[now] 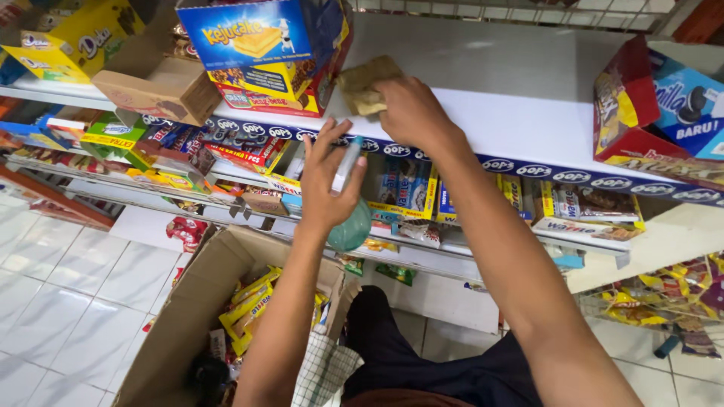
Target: The person cleans a white shelf in a store aisle using a spray bottle and a cloth. They spray the surface and wipe it down, then pick up snack packages from a cardboard box on the floor and place them onto the shelf.
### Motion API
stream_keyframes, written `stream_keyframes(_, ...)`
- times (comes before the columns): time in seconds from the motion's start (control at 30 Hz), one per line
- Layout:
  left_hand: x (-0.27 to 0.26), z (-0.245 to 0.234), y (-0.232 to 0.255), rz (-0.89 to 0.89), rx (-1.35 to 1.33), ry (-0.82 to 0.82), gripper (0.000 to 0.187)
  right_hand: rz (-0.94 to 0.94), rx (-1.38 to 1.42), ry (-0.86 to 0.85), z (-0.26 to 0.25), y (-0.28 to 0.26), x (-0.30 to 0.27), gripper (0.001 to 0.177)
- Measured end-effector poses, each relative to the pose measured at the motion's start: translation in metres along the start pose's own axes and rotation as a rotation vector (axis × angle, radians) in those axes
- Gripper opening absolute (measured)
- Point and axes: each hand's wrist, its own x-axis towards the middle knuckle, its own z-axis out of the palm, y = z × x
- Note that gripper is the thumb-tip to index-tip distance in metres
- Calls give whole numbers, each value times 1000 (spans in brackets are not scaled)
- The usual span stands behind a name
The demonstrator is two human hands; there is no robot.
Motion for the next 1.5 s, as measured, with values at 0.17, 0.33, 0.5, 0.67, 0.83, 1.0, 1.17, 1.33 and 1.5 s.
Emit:
stream_keyframes(0.17, -10, 23, 3, 68, 34, 62, 17, -179, -33, 0, -25, 5, -42, 52)
stream_keyframes(0.33, -8, 28, 3, 34, 98, 73, 15, -141, -79, -33, -37, 2, -65, 58)
stream_keyframes(0.5, -5, 23, -2, 70, 46, 70, 18, -207, -41, 52, -32, -9, -63, 65)
stream_keyframes(0.67, -3, 14, 0, 86, 11, 58, 17, -126, 3, 21, -2, 4, -14, 41)
stream_keyframes(0.83, 0, 7, 7, 59, 97, 31, 17, -1, -10, 123, 30, 10, 34, 31)
stream_keyframes(1.0, 6, 1, 9, 66, 87, 24, 19, 9, 1, -131, -8, -9, -3, 46)
stream_keyframes(1.17, 14, 3, 13, 91, 28, -23, 21, -119, -124, -83, -61, -10, -81, 67)
stream_keyframes(1.33, 19, 11, 17, 134, -17, -53, 20, 22, -222, 35, -80, -10, -124, 62)
stream_keyframes(1.5, 19, 12, 11, 123, -67, -54, 18, 60, -165, 98, -60, -18, -109, 62)
